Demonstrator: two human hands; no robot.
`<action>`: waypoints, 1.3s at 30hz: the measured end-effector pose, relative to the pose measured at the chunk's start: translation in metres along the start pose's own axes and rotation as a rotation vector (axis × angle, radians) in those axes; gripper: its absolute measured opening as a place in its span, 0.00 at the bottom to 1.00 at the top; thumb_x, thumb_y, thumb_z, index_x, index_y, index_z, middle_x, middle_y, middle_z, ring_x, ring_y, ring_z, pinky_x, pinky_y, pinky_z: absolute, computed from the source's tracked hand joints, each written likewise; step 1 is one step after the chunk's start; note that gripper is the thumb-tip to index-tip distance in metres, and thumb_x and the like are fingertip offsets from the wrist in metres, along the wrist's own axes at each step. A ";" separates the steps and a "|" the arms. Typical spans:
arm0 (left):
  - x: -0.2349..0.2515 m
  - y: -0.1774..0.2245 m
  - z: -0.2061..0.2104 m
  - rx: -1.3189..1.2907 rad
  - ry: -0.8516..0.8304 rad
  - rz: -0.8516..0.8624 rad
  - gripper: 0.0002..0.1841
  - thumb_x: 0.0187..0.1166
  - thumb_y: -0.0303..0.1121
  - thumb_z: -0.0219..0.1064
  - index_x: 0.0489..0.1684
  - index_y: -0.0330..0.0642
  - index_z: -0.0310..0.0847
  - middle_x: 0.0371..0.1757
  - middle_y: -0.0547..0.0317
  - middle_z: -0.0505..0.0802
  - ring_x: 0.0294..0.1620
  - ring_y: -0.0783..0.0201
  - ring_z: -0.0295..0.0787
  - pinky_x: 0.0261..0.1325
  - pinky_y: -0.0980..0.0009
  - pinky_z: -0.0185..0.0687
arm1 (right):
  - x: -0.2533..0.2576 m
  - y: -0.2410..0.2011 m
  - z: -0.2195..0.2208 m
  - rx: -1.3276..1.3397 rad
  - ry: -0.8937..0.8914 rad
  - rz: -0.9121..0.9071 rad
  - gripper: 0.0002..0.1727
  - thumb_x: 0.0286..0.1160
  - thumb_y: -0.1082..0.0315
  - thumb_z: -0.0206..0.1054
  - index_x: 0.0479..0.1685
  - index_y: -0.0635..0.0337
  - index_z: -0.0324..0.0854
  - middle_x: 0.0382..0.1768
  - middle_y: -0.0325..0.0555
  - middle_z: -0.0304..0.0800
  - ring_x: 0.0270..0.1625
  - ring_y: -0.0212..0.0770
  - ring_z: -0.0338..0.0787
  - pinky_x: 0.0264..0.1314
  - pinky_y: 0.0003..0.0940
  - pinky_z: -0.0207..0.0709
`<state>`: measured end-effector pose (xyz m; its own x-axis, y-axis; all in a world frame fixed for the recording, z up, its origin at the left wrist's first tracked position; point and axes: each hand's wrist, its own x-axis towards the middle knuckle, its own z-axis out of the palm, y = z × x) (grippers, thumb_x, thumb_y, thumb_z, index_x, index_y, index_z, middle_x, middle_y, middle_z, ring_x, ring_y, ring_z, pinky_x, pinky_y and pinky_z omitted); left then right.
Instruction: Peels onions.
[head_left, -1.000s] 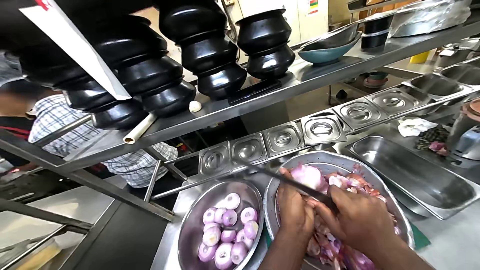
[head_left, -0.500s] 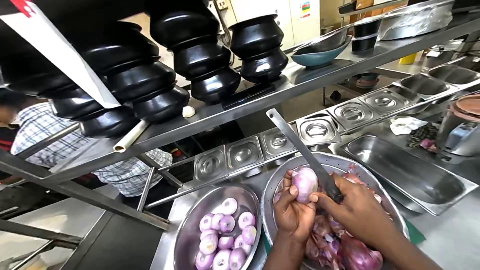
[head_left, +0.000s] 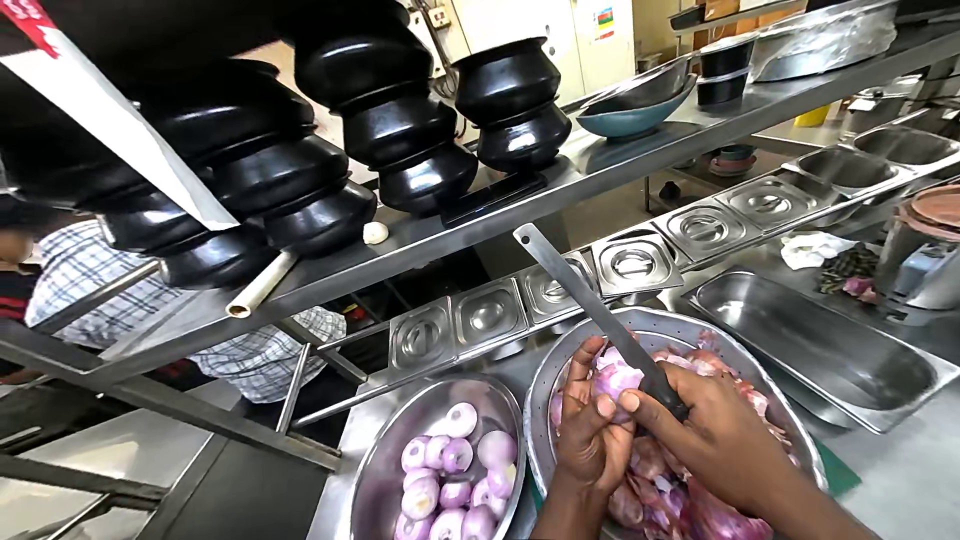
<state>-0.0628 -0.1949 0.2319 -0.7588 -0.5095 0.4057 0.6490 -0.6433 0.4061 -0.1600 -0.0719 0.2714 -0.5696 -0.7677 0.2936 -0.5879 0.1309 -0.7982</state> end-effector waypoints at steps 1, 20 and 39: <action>0.000 0.001 -0.001 0.031 -0.031 -0.019 0.32 0.68 0.29 0.79 0.76 0.46 0.76 0.71 0.40 0.86 0.70 0.49 0.87 0.69 0.57 0.84 | 0.000 0.000 -0.001 0.011 -0.018 0.015 0.37 0.70 0.18 0.51 0.26 0.41 0.80 0.16 0.29 0.76 0.20 0.32 0.81 0.23 0.41 0.77; -0.001 0.004 -0.004 0.258 0.119 0.096 0.36 0.68 0.68 0.69 0.56 0.43 0.88 0.54 0.49 0.95 0.56 0.59 0.93 0.60 0.63 0.88 | -0.015 -0.002 0.006 -0.232 0.161 -0.426 0.36 0.90 0.36 0.43 0.25 0.56 0.77 0.10 0.43 0.73 0.12 0.41 0.77 0.10 0.43 0.66; 0.002 0.009 0.042 0.723 0.452 -0.006 0.16 0.90 0.32 0.50 0.51 0.32 0.84 0.42 0.45 0.91 0.43 0.58 0.90 0.52 0.59 0.89 | -0.008 0.032 0.006 -0.366 0.340 -0.521 0.47 0.65 0.13 0.49 0.25 0.55 0.75 0.10 0.37 0.70 0.11 0.33 0.71 0.11 0.34 0.62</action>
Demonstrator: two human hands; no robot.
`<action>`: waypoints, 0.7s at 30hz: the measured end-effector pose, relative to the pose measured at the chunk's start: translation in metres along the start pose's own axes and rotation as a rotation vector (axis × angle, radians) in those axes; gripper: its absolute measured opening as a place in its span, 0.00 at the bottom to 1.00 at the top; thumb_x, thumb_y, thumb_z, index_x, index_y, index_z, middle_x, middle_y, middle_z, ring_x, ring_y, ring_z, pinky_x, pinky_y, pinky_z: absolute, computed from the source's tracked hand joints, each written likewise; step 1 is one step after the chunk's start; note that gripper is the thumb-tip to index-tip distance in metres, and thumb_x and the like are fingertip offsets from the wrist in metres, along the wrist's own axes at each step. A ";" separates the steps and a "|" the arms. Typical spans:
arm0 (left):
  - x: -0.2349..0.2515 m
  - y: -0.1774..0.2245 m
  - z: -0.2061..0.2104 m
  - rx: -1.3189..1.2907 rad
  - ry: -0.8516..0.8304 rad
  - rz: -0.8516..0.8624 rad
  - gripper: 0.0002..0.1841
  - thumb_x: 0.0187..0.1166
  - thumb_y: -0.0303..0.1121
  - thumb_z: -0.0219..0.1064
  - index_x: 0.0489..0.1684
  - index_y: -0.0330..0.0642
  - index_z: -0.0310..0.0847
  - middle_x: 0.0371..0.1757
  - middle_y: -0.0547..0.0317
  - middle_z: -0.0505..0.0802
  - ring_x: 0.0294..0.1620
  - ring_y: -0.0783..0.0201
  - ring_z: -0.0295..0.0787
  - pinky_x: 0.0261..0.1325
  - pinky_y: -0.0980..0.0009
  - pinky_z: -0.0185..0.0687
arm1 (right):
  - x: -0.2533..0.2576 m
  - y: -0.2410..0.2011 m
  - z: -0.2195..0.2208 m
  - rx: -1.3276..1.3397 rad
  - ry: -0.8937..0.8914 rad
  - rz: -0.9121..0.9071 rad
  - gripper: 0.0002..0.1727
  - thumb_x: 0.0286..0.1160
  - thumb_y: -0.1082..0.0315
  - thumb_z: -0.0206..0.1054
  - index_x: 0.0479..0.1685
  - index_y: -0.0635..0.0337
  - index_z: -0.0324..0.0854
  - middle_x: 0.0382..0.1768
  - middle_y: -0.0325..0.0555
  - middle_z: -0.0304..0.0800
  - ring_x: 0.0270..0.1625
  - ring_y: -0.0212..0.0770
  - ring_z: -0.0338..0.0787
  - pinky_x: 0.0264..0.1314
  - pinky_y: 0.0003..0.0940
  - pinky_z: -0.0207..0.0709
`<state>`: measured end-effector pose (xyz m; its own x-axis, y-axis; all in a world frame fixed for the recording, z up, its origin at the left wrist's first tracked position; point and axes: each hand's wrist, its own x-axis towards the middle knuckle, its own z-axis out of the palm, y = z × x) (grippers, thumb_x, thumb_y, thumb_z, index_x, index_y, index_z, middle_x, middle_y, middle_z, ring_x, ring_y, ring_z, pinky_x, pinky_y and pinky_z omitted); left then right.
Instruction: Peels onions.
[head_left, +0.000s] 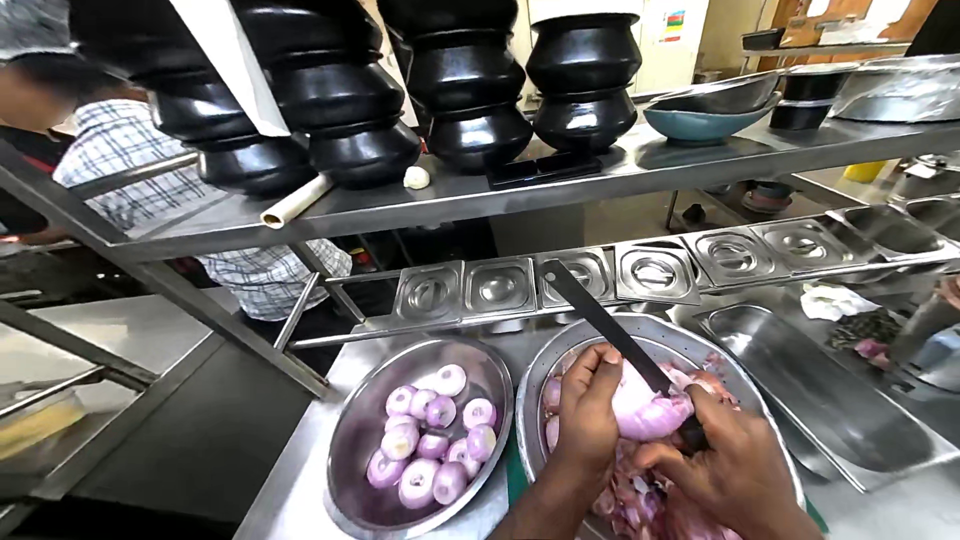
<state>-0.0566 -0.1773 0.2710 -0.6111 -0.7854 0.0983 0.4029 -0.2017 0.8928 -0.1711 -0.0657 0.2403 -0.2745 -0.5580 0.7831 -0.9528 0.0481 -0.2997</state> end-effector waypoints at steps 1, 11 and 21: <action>0.000 0.000 0.002 -0.002 0.022 -0.020 0.16 0.90 0.32 0.50 0.50 0.32 0.84 0.41 0.45 0.91 0.41 0.58 0.90 0.50 0.59 0.89 | -0.002 -0.001 0.001 -0.034 0.019 -0.015 0.47 0.65 0.13 0.49 0.25 0.55 0.75 0.10 0.38 0.70 0.11 0.34 0.72 0.11 0.35 0.62; -0.004 -0.003 0.005 -0.074 0.028 -0.183 0.19 0.94 0.35 0.46 0.56 0.34 0.85 0.45 0.45 0.92 0.46 0.57 0.91 0.54 0.59 0.88 | -0.009 -0.001 0.003 -0.004 0.043 0.026 0.44 0.72 0.20 0.52 0.28 0.59 0.80 0.13 0.39 0.76 0.13 0.33 0.77 0.13 0.35 0.67; 0.009 0.003 -0.013 0.136 -0.302 -0.387 0.11 0.86 0.40 0.57 0.50 0.43 0.78 0.38 0.54 0.89 0.40 0.63 0.88 0.47 0.64 0.86 | -0.009 0.021 -0.021 0.618 -0.274 0.324 0.36 0.70 0.22 0.59 0.34 0.49 0.83 0.18 0.31 0.82 0.16 0.30 0.82 0.16 0.31 0.80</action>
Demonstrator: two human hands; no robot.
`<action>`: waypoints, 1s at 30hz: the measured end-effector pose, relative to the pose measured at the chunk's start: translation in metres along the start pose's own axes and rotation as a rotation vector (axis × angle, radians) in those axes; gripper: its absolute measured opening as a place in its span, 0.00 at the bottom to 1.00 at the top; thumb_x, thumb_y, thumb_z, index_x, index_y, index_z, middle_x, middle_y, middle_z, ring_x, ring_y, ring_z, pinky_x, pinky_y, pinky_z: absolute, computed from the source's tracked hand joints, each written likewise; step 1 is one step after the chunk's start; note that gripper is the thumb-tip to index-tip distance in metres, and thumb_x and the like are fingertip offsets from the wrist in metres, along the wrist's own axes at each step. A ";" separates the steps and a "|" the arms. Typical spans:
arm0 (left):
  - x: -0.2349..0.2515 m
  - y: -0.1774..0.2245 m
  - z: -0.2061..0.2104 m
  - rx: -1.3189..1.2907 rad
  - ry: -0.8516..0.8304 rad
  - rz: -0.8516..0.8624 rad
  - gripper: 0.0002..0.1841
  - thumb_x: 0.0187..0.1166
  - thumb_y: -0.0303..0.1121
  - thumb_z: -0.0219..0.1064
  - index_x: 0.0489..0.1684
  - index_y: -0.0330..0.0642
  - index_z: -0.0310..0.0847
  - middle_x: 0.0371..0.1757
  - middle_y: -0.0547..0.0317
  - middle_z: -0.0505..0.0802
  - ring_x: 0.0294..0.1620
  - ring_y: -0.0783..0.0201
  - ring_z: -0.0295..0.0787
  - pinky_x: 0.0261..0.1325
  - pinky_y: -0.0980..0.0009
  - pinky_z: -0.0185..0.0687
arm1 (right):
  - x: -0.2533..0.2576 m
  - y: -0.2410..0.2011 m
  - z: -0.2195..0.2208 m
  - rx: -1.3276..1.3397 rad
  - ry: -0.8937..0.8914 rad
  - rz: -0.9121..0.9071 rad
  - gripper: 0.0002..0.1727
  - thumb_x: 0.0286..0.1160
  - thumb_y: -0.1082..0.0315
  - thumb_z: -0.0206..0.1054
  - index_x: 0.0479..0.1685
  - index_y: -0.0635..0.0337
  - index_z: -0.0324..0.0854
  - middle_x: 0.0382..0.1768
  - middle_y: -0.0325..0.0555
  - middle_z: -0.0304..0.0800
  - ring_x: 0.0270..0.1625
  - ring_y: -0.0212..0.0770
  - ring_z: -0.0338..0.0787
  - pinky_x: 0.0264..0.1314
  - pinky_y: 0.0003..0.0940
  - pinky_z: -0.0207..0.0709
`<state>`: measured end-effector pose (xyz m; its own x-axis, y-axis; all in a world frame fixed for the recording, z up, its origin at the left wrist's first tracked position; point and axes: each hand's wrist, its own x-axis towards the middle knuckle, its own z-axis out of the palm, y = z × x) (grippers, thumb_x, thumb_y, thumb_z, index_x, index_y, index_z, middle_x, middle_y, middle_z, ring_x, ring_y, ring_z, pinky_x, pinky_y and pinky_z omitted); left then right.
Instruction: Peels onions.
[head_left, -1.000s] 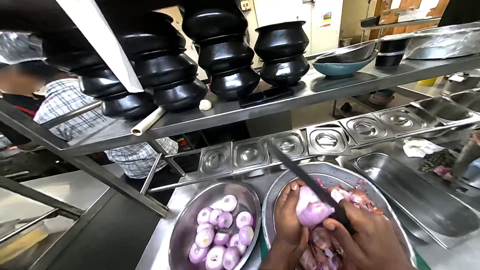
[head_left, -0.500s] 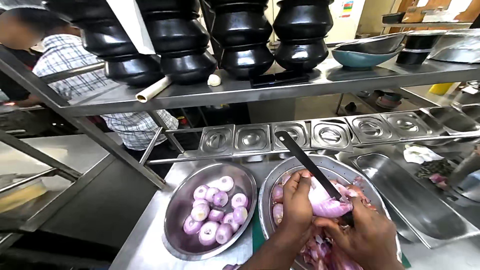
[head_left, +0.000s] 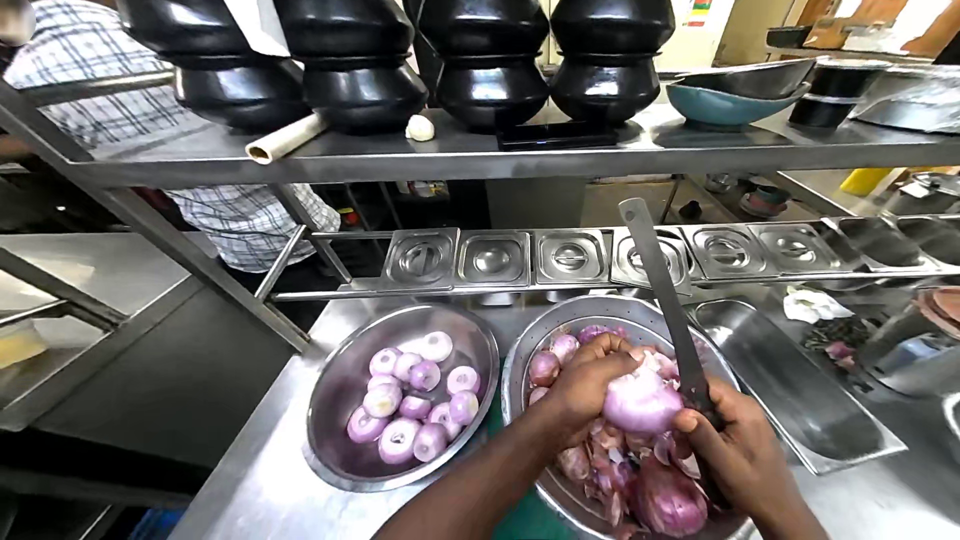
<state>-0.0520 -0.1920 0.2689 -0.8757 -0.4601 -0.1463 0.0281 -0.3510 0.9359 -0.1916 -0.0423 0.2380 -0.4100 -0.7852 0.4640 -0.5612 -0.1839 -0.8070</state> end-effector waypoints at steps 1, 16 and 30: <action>0.000 -0.001 0.001 0.026 0.004 0.028 0.10 0.84 0.38 0.58 0.49 0.43 0.78 0.38 0.54 0.89 0.40 0.63 0.88 0.47 0.64 0.86 | 0.000 0.001 0.000 -0.025 0.015 0.004 0.38 0.67 0.20 0.60 0.35 0.49 0.83 0.19 0.31 0.82 0.16 0.29 0.82 0.17 0.32 0.81; 0.007 -0.021 0.001 0.421 0.334 0.409 0.10 0.85 0.36 0.56 0.55 0.47 0.80 0.34 0.63 0.90 0.36 0.67 0.87 0.42 0.64 0.84 | 0.000 -0.010 0.024 -0.060 0.106 -0.114 0.19 0.59 0.50 0.84 0.44 0.51 0.89 0.40 0.34 0.90 0.34 0.24 0.85 0.34 0.22 0.82; 0.005 0.003 -0.042 -0.301 -0.011 0.069 0.26 0.77 0.32 0.71 0.76 0.47 0.74 0.60 0.42 0.90 0.54 0.52 0.91 0.58 0.57 0.88 | 0.006 -0.027 -0.007 -0.147 0.115 0.068 0.18 0.51 0.52 0.83 0.40 0.46 0.88 0.32 0.27 0.92 0.29 0.22 0.87 0.28 0.25 0.84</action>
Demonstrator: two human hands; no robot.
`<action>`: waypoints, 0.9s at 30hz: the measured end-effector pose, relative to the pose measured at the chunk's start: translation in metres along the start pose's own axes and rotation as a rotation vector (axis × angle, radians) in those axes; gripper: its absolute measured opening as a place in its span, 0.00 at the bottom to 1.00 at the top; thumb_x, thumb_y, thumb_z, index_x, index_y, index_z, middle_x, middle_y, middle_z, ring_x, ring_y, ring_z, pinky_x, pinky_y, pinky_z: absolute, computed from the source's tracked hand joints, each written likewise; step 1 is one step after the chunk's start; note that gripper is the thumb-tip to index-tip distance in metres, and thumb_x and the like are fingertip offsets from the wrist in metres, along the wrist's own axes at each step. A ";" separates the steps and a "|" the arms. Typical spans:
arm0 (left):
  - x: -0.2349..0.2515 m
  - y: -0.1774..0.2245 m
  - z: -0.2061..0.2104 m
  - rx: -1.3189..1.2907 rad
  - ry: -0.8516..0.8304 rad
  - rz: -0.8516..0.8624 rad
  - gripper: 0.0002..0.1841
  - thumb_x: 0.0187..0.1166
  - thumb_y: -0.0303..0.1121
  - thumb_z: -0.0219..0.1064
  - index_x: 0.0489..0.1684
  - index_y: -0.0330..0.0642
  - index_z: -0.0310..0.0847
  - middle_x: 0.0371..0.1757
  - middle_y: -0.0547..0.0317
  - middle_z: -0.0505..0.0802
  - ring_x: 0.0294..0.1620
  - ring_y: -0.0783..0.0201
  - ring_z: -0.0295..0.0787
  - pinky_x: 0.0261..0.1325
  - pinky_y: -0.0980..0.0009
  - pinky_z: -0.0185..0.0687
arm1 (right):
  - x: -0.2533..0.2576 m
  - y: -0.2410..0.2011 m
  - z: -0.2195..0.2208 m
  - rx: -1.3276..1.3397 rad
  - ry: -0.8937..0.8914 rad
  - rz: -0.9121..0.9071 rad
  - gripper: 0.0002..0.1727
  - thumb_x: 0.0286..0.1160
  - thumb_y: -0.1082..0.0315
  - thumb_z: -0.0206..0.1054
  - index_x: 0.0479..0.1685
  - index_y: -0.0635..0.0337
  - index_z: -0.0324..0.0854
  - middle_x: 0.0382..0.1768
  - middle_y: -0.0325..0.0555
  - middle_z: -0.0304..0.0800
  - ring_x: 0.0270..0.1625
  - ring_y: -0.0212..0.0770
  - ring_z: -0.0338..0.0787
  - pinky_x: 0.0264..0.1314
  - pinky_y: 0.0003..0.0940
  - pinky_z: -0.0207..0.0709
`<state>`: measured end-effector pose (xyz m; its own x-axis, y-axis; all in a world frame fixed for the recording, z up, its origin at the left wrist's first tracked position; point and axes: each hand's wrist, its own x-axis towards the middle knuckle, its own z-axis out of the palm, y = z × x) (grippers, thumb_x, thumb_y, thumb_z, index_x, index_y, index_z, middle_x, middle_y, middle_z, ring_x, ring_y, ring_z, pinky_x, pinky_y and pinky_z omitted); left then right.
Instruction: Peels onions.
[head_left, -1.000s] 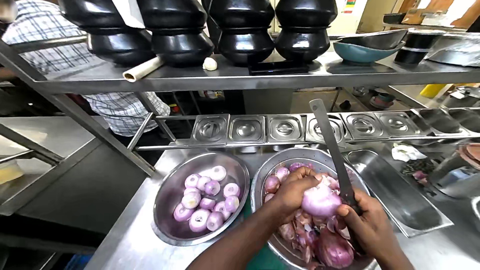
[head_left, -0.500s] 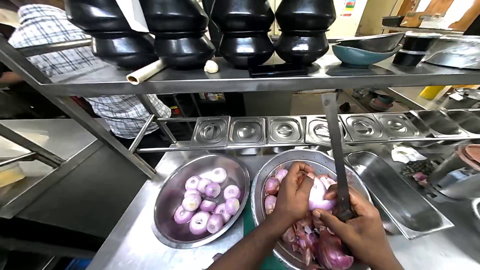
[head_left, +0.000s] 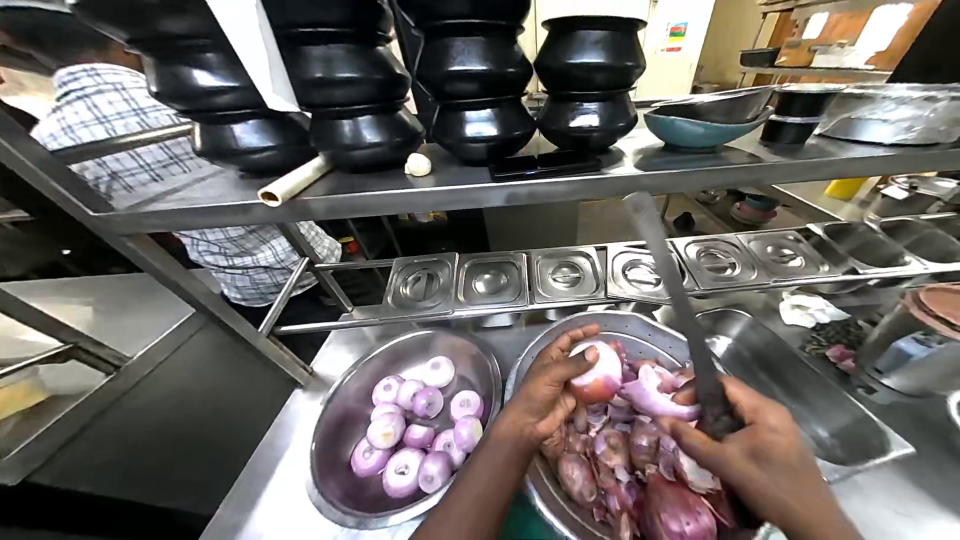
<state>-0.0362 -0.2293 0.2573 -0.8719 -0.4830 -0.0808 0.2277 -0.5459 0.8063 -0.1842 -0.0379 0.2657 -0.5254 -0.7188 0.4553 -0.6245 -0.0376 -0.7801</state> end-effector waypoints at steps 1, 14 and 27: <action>0.000 -0.002 -0.004 0.021 -0.060 -0.017 0.26 0.73 0.33 0.75 0.73 0.45 0.78 0.59 0.42 0.91 0.55 0.54 0.92 0.60 0.58 0.88 | 0.003 0.000 -0.004 0.028 0.010 0.035 0.17 0.49 0.52 0.83 0.39 0.43 0.88 0.31 0.24 0.92 0.28 0.21 0.87 0.26 0.23 0.82; 0.017 -0.020 0.010 -0.327 0.318 0.104 0.24 0.94 0.47 0.43 0.49 0.40 0.83 0.40 0.47 0.92 0.33 0.57 0.90 0.33 0.66 0.87 | -0.007 0.005 0.006 -0.260 -0.129 0.022 0.49 0.49 0.22 0.76 0.58 0.60 0.83 0.45 0.47 0.88 0.43 0.44 0.88 0.41 0.52 0.85; -0.003 -0.029 0.024 -0.487 -0.139 0.107 0.16 0.74 0.47 0.68 0.41 0.43 0.88 0.31 0.52 0.92 0.27 0.62 0.91 0.31 0.67 0.89 | 0.002 -0.016 0.049 -0.252 0.015 -0.183 0.41 0.66 0.17 0.56 0.29 0.50 0.78 0.14 0.35 0.72 0.16 0.36 0.75 0.14 0.39 0.69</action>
<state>-0.0506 -0.1959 0.2479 -0.8747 -0.4759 0.0921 0.4650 -0.7700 0.4369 -0.1472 -0.0728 0.2578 -0.3981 -0.7057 0.5861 -0.8322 0.0089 -0.5545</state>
